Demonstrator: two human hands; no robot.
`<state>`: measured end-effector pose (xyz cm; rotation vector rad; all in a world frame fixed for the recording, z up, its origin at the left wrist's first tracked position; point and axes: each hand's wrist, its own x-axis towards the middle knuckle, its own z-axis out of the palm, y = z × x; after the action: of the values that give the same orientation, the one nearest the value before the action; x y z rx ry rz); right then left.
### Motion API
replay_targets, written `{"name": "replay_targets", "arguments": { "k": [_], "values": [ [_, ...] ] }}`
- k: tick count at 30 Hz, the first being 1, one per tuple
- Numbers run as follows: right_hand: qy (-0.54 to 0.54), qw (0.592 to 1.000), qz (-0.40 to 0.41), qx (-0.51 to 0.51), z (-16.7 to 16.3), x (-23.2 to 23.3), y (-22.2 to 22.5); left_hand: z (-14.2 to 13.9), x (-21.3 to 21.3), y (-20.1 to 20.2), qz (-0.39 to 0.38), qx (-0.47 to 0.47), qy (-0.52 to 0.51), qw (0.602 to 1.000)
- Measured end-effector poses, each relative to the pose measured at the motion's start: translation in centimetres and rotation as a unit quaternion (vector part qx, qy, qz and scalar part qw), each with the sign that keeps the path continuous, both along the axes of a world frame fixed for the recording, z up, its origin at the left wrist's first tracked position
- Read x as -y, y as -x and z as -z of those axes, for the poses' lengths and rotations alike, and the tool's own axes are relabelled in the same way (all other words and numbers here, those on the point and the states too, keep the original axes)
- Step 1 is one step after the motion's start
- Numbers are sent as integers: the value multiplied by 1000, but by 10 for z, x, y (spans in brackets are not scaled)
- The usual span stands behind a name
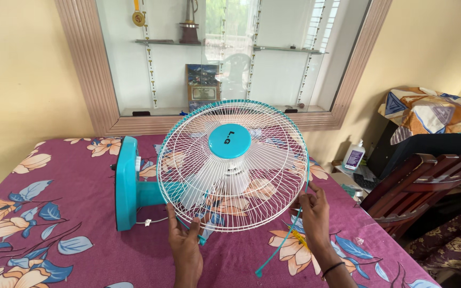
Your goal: The person reassembles a teal LG table fan on a floral tablecloth. They attach the front grille, then secure a teal plastic ring around the fan head using a yellow screwdriver to tighten a screw at the bottom.
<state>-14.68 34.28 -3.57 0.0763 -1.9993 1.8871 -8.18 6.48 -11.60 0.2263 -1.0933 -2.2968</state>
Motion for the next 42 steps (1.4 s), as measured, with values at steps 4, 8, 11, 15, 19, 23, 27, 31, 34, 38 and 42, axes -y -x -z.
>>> {"name": "replay_targets", "arguments": {
  "k": [4, 8, 11, 15, 19, 23, 27, 31, 34, 38, 42],
  "values": [
    [14, 1000, -5, -3, 3, -1, 1, -1, -1, 0, -3, -3, 1, 1000],
    [21, 999, -16, -20, 4, -2, 0, -4, -1, -3, 4, 7, -5, 1000],
    [25, 999, -18, -31, 5, -2, -2, -5, -2, -3, -3, 3, 8, 1000],
    [41, 998, -24, -37, 7, -5, -3, -4, -2, -2, -3, -6, -7, 1000],
    [55, 997, -32, -34, 8, -6, -7, -3, -2, -2, -1, -2, -4, 1000],
    [55, 998, -26, -32, 7, -7, -9, -5, -3, -4, 0, -10, -6, 1000],
    [68, 997, -33, -30, 6, -10, -9, -8, -4, -7, 4, -2, -4, 1000],
    [75, 996, -33, -21, 3, -11, -4, -6, -3, -6, 2, -7, -3, 1000],
    [59, 998, -33, -21, 3, -11, -3, -4, -3, -5, -2, -22, 0, 1000],
    [61, 998, -27, -12, 3, -9, -8, -3, -2, -4, -1, -17, -10, 1000],
    [58, 998, -18, -7, 0, -9, -9, -5, -2, -4, -6, -30, -12, 999]
  ]
}}
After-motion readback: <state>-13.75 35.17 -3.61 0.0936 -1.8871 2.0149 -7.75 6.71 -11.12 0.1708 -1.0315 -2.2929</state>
